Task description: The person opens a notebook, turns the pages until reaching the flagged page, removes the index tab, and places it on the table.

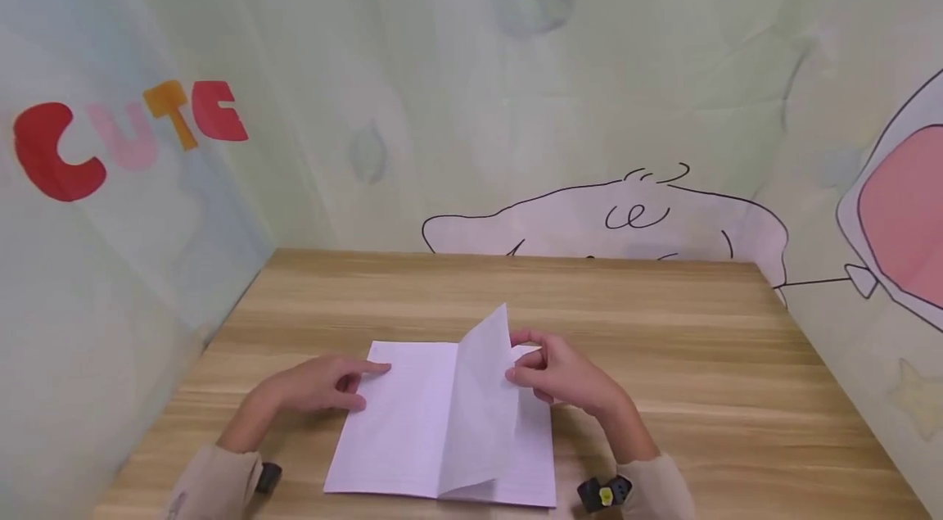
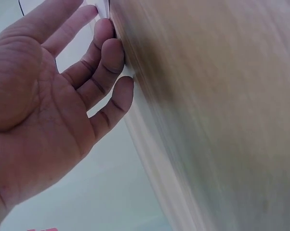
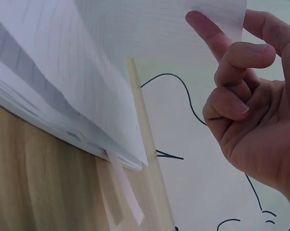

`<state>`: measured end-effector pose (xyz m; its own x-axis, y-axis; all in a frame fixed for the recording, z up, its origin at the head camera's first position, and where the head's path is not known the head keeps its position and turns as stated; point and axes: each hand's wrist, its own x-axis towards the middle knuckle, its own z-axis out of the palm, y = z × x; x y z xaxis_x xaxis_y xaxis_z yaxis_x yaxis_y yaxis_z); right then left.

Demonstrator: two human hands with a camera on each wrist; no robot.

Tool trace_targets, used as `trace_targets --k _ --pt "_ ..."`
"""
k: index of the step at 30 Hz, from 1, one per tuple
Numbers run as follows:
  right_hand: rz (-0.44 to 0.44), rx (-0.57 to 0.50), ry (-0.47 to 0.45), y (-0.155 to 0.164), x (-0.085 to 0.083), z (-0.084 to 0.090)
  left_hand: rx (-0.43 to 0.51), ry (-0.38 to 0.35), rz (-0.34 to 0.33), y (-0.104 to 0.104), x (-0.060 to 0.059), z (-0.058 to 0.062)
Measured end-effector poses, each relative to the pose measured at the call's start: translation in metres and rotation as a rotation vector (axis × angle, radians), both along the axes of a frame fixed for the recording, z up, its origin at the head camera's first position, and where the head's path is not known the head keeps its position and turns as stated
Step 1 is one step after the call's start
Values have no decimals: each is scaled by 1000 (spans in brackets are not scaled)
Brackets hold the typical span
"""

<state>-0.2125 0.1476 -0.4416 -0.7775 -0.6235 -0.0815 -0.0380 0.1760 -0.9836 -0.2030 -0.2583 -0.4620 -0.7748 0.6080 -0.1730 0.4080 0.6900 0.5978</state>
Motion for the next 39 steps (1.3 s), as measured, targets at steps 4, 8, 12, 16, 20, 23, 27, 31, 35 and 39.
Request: trace_targets --k 4,8,12,16,20,23,27,31,35,39 --pt "-47 -18 15 -3 2 -2 -15 -7 11 1 -1 1" --pt "-82 -40 42 -9 3 -5 -22 -8 21 3 -1 3" --pt "-90 -83 55 -17 2 -5 -19 6 17 3 1 6" --pt "-87 -104 75 -25 2 -5 -12 22 14 1 2 8" --pt "-60 -125 102 -31 3 -6 9 39 7 1 2 10" --pt "-29 -143 122 -35 4 -8 33 43 1 0 2 9" --pt "18 -163 138 -39 7 -12 70 28 9 1 3 5" --pt "63 -173 127 -44 10 -16 85 10 27 3 2 3" --pt "110 -189 102 -50 12 -18 90 -22 33 4 0 4" --pt "163 -161 106 -58 12 -20 82 -27 32 3 -1 7"
